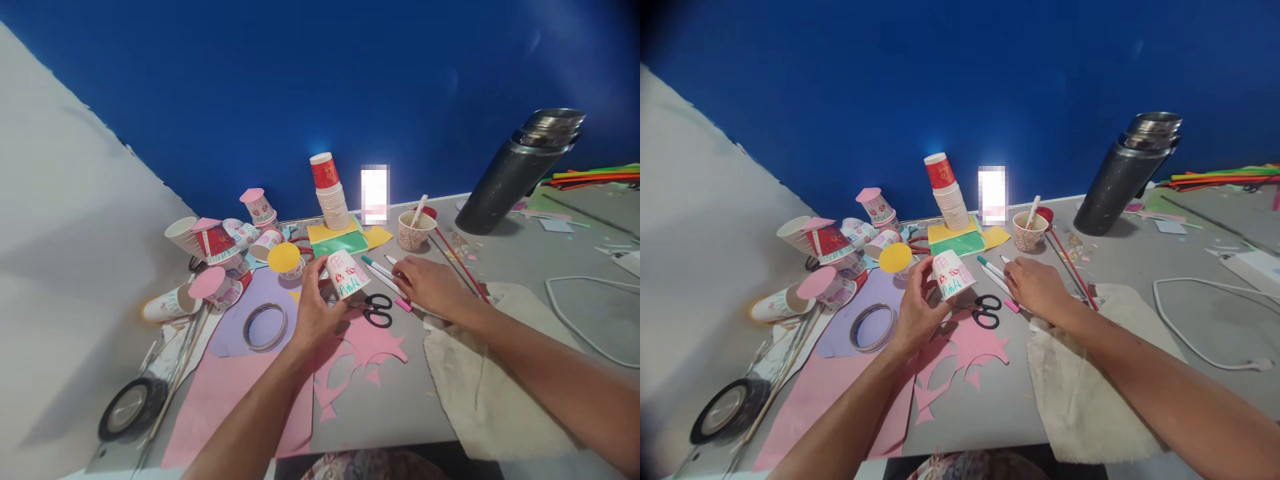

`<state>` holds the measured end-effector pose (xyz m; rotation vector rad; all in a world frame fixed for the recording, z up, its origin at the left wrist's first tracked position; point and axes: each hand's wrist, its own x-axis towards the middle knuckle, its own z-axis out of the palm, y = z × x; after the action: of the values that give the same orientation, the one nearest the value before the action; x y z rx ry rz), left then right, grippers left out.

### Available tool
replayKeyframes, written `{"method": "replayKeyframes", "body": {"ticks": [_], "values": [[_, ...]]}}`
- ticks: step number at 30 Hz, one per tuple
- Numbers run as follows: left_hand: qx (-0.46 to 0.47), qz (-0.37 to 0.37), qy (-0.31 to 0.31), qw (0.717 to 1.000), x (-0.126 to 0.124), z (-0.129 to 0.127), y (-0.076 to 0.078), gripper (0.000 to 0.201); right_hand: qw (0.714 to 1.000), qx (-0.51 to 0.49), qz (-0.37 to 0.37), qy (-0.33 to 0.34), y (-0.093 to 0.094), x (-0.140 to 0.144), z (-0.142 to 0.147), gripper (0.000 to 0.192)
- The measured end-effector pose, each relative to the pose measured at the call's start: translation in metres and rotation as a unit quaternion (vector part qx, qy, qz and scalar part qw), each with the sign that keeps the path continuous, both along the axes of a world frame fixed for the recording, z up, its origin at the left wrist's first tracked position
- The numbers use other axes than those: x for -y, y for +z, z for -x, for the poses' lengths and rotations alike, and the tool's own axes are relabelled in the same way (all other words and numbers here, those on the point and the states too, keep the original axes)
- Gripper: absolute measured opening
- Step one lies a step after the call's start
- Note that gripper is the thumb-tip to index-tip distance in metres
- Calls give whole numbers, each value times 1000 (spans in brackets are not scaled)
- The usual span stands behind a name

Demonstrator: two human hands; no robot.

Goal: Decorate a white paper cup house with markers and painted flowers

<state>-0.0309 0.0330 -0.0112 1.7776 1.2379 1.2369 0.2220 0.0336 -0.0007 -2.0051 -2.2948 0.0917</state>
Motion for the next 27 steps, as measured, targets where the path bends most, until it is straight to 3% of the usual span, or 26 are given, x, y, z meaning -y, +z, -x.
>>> {"method": "replayKeyframes", "body": {"ticks": [16,27], "values": [[11,36,57,998,-2,2,3,74,996,-6,-47,-81,4,-12,-20,24],[9,42,50,998,-2,-1,-1,73,1000,-17,10,-16,3,-4,-4,21]]}}
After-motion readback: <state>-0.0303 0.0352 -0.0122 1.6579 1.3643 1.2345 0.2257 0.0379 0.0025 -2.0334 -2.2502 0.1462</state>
